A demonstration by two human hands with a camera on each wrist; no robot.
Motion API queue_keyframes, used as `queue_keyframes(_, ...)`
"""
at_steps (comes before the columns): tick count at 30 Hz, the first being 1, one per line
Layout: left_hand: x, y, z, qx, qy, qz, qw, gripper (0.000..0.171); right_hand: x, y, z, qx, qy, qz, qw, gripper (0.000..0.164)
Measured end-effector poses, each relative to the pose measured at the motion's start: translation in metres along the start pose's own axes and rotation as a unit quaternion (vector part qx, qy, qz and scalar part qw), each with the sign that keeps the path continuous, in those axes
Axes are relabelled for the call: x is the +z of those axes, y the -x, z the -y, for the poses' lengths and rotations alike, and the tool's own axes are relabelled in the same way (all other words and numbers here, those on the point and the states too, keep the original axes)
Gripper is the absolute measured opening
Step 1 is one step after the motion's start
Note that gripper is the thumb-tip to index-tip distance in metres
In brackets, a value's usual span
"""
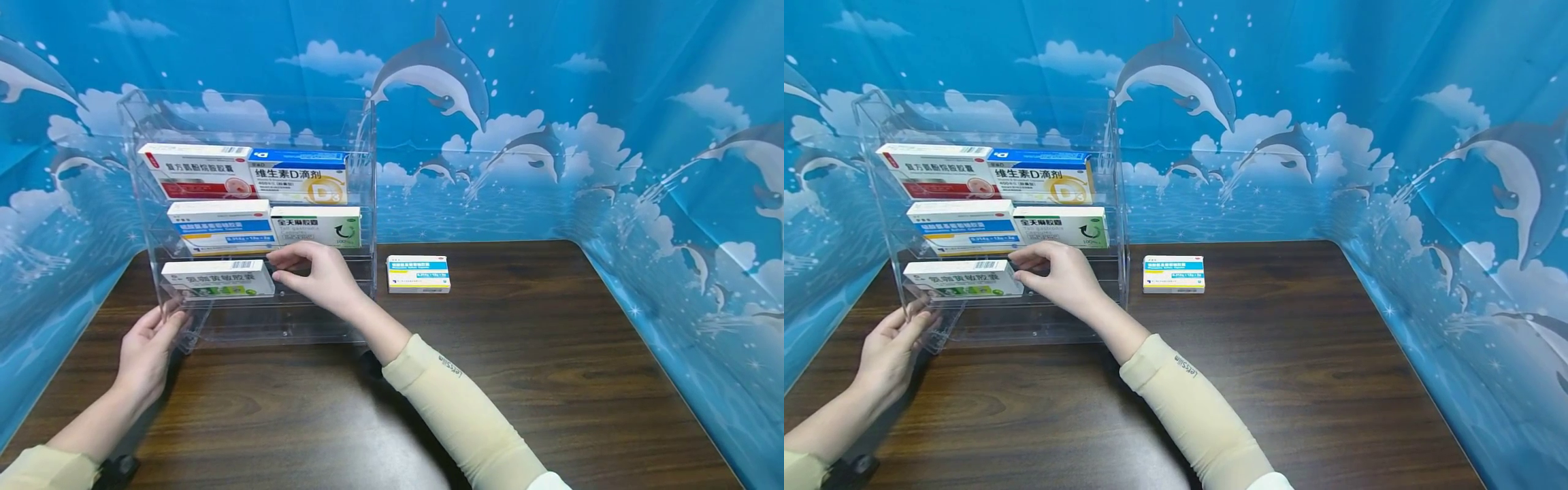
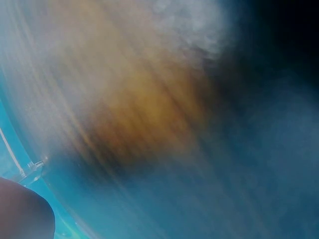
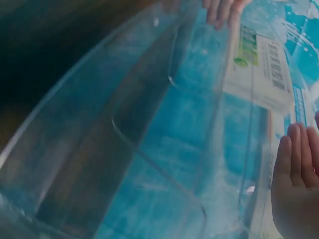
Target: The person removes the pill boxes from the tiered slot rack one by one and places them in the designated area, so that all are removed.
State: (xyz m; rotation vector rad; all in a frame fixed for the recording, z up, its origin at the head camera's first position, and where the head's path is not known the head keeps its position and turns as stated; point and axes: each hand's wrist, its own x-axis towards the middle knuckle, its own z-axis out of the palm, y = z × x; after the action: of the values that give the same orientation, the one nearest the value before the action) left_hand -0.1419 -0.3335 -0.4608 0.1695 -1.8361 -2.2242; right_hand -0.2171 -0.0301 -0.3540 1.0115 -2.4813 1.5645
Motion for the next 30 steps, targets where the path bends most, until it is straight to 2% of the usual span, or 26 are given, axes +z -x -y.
queue_keyframes(7, 0.002, -0.002, 0.000, 0.008, 0.031, 0.009, 0.9994, 0.032, 0.020, 0.000, -0.002, -0.002, 0.072, -0.049, 0.996, 0.035)
queue_keyframes(12, 0.002, -0.001, 0.000, 0.002, 0.016, 0.002, 0.9999, 0.030, 0.029, 0.000, -0.002, -0.011, 0.107, -0.080, 0.991, 0.040)
queue_keyframes(17, 0.000, 0.000, 0.000, -0.001, 0.006, 0.003, 1.0000, 0.029, 0.037, -0.001, -0.002, -0.009, 0.134, -0.073, 0.988, 0.041)
queue_keyframes(22, 0.000, 0.000, -0.001, -0.003, -0.002, 0.006, 1.0000, 0.028, 0.042, -0.002, -0.004, -0.002, 0.127, -0.067, 0.990, 0.038)
queue_keyframes(30, 0.001, 0.000, 0.000, 0.001, 0.021, 0.006, 0.9998, 0.029, 0.044, -0.001, -0.006, -0.006, 0.131, -0.078, 0.988, 0.029)
